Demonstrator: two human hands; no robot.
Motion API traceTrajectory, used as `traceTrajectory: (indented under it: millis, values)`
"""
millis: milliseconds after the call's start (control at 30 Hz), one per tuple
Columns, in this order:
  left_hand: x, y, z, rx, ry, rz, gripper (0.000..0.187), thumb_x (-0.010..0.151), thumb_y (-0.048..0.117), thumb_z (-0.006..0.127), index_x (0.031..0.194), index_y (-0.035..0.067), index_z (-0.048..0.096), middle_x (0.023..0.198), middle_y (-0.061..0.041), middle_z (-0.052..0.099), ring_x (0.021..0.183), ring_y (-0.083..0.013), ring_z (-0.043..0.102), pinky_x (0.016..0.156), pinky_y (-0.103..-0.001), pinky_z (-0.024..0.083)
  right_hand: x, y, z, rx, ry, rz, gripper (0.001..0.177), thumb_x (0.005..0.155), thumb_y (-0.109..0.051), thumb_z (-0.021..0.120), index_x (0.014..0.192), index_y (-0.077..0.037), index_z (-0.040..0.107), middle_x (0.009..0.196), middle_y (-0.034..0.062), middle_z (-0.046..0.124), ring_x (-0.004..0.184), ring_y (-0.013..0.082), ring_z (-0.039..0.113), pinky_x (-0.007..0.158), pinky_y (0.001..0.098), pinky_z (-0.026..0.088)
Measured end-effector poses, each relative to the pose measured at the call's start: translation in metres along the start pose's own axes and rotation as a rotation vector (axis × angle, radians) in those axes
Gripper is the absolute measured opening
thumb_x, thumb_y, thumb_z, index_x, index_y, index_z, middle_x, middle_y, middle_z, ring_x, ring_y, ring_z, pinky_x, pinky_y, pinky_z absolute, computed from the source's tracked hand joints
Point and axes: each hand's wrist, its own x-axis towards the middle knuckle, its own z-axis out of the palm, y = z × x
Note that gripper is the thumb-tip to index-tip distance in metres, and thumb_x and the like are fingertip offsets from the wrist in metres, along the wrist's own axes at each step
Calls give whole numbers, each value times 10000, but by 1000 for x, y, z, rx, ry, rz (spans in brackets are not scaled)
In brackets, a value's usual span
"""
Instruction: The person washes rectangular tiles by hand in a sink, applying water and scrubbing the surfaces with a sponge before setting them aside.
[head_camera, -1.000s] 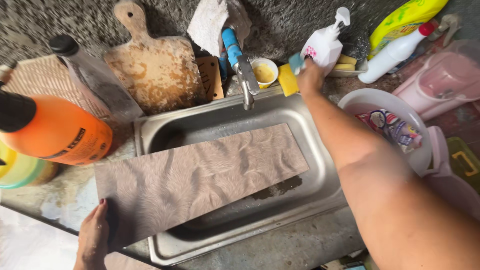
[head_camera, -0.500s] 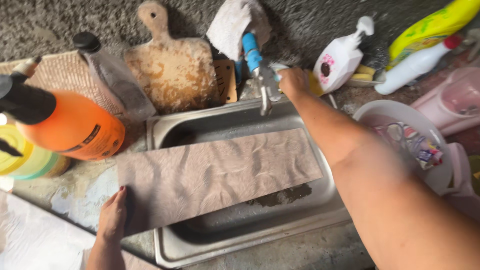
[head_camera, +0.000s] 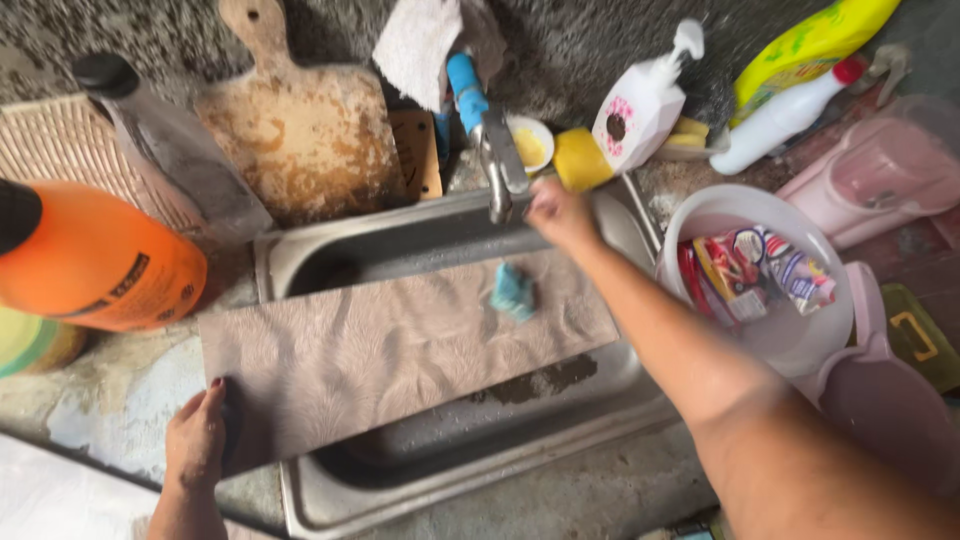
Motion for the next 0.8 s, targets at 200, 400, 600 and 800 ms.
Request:
traceTrajectory:
  millis: [200, 400, 600, 800]
  values:
    - [-6, -5, -2, -84, -79, 31, 402, 1063, 352, 707, 960, -32, 653, 711, 67, 442, 626, -69, 347, 536, -265, 260, -126, 13, 48, -704, -41, -374, 598, 802, -575, 762, 1268, -204, 707, 1146, 188, 735, 974, 298, 718, 808, 361, 576]
    - [-22, 14, 4, -180, -67, 4, 211, 990, 296, 702, 908, 101, 707, 700, 125, 452, 616, -16, 348, 543, -222, 269, -163, 14, 80, -461, 57, 199, 413, 947, -348, 628, 1311, -152, 625, 1272, 153, 638, 1175, 329, 598, 1031, 532, 495]
    - [-23, 11, 0, -121, -58, 0, 415, 1062, 357, 728, 918, -12, 602, 742, 55, 450, 655, -67, 350, 558, -264, 276, -136, 39, 64, -764, 246, 10, 503, 870, -384, 670, 1287, -102, 660, 1379, 215, 602, 1370, 421, 456, 1195, 577, 332]
    - [-16, 9, 5, -207, -36, -14, 305, 962, 302, 705, 1078, 20, 728, 877, 86, 666, 794, -17, 545, 737, -170, 439, -147, 116, 45, -325, 435, 473, 543, 918, -434, 679, 1323, -74, 654, 1341, 249, 584, 1227, 424, 523, 1013, 561, 450]
